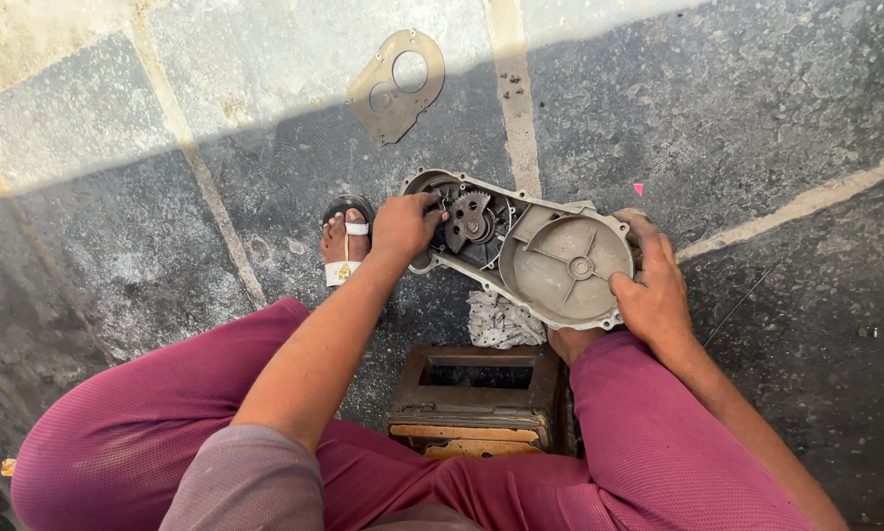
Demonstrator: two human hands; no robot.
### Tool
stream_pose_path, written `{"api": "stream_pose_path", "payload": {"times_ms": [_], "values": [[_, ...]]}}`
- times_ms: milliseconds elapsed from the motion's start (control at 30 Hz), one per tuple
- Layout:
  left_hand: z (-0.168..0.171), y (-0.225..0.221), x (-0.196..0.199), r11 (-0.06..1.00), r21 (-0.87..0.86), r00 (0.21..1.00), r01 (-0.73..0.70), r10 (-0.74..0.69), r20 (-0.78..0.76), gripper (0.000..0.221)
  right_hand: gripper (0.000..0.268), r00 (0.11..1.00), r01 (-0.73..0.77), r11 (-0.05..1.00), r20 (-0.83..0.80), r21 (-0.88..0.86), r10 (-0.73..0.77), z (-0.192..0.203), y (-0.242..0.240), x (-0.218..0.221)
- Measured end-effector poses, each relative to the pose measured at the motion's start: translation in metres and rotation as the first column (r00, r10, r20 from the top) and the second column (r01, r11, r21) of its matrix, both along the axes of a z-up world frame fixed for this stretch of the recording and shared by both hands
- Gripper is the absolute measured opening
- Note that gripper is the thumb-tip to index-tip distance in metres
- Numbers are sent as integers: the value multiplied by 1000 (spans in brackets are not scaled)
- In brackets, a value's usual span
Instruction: Repairing and cleaning internal motorcycle engine or transmission components.
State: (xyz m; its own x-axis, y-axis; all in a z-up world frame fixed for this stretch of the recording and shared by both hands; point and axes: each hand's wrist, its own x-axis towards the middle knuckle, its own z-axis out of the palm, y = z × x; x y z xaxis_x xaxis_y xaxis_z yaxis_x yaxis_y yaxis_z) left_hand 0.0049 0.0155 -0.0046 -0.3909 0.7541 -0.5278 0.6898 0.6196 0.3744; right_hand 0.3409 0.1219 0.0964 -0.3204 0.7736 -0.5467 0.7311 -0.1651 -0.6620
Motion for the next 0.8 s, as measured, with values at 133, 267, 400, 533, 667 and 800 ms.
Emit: {"api": "stream_pose_path", "payload": {"times_ms": [133,267,400,533,667,800], "values": [[9,8,2,999,-31,1000,24,-25,-10,39,75,1000,-8,999,-24,33,8,-1,6,-1],[21,20,1,998,-48,1000,-27,27,3,39,74,995,-14,996,-100,88,23,-14,23,-2],[13,13,5,999,37,999,7,-5,-50,39,73,990,-6,996,-139,92,19,-25,45,-5],[-4,-12,4,968,239,994,74,-52,-97,34,75,984,-16,998,-173,66,28,-41,69,-8],[22,-26,-1,923,301,971,239,-234,-53,58,76,977,78,992,-188,-98,-96,-49,101,-20],[41,-8,8,895,237,924,379,-378,-50,96,70,982,119,990,-141,-73,-128,-57,133,-30]]}}
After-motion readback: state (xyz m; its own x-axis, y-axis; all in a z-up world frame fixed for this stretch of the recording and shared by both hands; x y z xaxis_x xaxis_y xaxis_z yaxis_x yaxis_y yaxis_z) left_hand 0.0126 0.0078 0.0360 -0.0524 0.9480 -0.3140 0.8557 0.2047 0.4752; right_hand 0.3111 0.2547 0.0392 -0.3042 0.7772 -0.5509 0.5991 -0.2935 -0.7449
